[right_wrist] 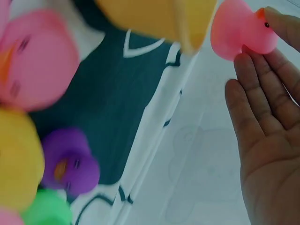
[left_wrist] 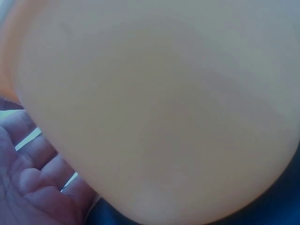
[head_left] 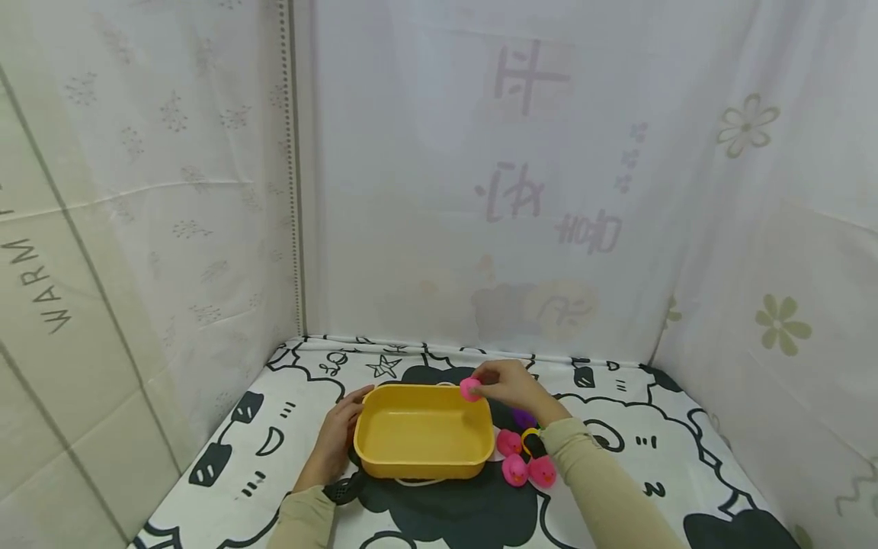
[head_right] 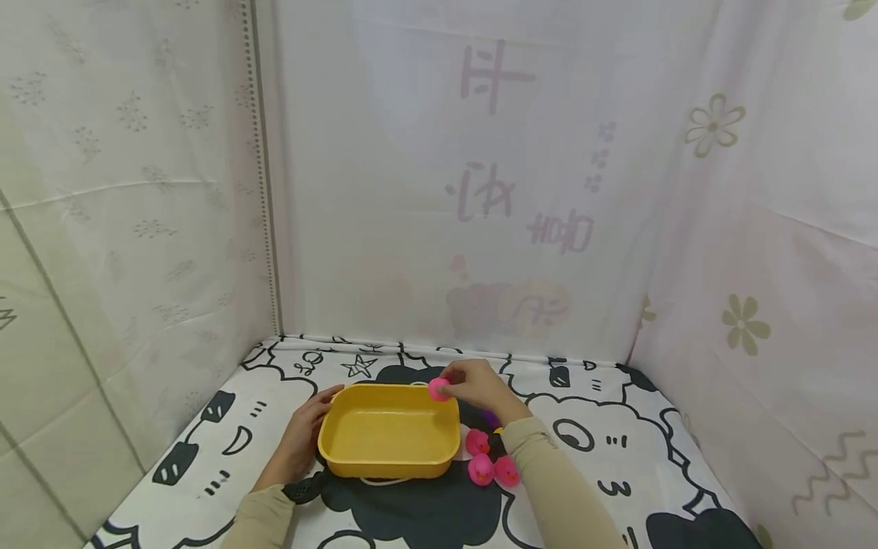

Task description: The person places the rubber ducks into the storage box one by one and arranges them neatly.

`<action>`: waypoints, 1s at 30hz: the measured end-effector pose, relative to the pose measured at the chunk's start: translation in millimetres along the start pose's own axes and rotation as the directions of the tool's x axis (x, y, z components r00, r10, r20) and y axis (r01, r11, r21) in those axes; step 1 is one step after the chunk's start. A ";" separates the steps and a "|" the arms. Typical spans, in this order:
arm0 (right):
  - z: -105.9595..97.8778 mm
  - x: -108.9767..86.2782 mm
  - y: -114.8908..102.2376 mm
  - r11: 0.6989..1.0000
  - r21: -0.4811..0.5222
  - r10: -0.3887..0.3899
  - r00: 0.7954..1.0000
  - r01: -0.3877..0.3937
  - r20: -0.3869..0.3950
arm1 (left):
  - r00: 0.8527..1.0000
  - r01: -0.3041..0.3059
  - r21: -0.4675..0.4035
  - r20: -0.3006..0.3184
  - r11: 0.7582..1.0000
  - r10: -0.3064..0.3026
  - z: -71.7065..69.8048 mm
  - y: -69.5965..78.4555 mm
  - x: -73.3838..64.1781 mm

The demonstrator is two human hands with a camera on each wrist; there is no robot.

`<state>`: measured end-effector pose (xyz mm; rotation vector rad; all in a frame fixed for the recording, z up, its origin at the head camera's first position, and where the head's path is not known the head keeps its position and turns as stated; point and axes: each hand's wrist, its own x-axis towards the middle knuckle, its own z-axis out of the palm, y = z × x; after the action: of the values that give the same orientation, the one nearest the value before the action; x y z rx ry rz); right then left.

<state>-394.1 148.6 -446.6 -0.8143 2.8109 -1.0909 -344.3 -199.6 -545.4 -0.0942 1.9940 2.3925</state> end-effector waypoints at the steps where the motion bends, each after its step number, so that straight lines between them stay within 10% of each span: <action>1: 3.0 1.8 -2.1 1.000 0.014 -0.006 1.000 0.006 0.009 | 1.000 0.002 -0.006 0.002 1.000 -0.002 -0.4 -0.2 -0.1; 30: 75.4 54.0 -55.9 0.999 0.015 -0.047 0.972 0.045 0.230 | 1.000 0.008 -0.028 0.000 1.000 -0.008 0.5 2.6 -0.9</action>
<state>-399.9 41.3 -459.3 -0.9432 2.6056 -0.9455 -343.6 -199.6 -542.7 -0.1028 1.9566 2.4168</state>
